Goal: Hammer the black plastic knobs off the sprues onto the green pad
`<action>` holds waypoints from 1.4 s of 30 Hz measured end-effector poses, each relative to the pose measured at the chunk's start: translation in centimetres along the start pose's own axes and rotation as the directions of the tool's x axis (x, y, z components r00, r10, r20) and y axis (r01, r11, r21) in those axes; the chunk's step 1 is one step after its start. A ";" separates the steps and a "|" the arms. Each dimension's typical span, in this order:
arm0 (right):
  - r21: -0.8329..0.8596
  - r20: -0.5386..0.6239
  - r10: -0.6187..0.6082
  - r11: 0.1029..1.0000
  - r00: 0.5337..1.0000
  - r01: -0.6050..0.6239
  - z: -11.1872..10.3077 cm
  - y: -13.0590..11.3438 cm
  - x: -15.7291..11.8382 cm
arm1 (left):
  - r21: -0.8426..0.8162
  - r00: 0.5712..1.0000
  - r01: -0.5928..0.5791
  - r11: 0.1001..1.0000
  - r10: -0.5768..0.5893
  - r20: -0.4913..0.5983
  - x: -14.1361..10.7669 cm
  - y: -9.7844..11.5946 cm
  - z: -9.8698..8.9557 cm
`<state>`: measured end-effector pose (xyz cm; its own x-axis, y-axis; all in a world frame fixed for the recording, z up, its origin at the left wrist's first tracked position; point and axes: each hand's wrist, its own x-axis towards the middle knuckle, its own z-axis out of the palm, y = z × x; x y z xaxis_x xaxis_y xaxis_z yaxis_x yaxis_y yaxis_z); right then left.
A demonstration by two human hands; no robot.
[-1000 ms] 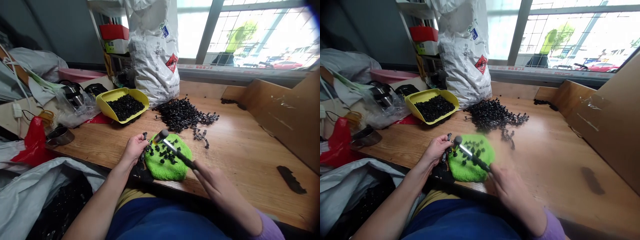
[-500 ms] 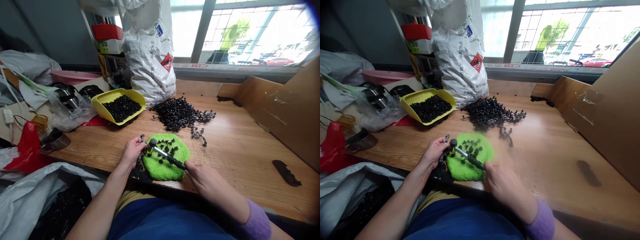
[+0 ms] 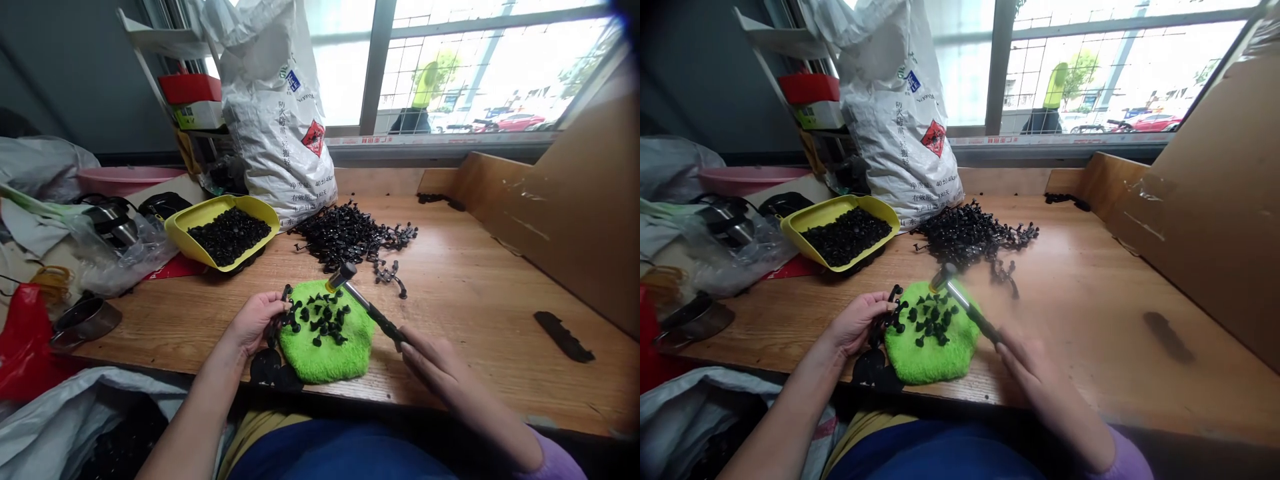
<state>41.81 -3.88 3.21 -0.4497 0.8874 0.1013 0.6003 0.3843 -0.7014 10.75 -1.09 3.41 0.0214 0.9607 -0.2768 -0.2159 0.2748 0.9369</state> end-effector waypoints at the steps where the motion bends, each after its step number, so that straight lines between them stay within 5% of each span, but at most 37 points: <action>1: -0.006 -0.004 0.007 1.000 1.000 -0.007 -0.1 0.0 -0.1 | 0.012 1.000 0.007 1.000 -0.007 0.003 0.2 0.1 0.1; 17: -0.028 0.046 -0.041 0.999 0.998 0.043 -0.3 -0.6 0.3 | 0.141 0.999 0.025 0.990 -0.020 -0.034 0.8 0.0 0.7; 22: -0.193 -0.030 -0.156 0.970 0.987 0.147 -0.1 -1.8 1.9 | 0.156 0.997 0.049 0.986 -0.040 -0.061 0.7 0.1 0.9; 26: -0.424 0.087 -0.118 0.894 0.989 0.144 0.6 -2.2 3.1 | 0.156 0.997 0.049 0.987 -0.039 -0.064 0.6 0.2 1.0; 31: -0.389 0.048 -0.149 0.908 0.988 0.156 0.5 -2.6 3.2 | 0.145 0.998 0.034 0.989 -0.024 -0.066 0.9 -0.1 0.8; 36: -0.489 0.168 -0.107 0.854 0.980 0.178 0.6 -2.5 2.9 | 0.226 0.996 0.021 0.974 0.000 -0.092 1.0 -0.3 0.7; 42: -0.427 0.057 -0.111 0.896 0.992 0.125 0.6 -2.4 3.3 | 0.276 0.997 -0.008 0.961 0.029 -0.070 1.2 -0.3 0.5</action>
<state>38.44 -2.00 4.81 -0.5505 0.8234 0.1376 0.7641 0.5634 -0.3142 11.35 0.02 2.86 -0.0534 0.9630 -0.2642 0.0621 0.2673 0.9616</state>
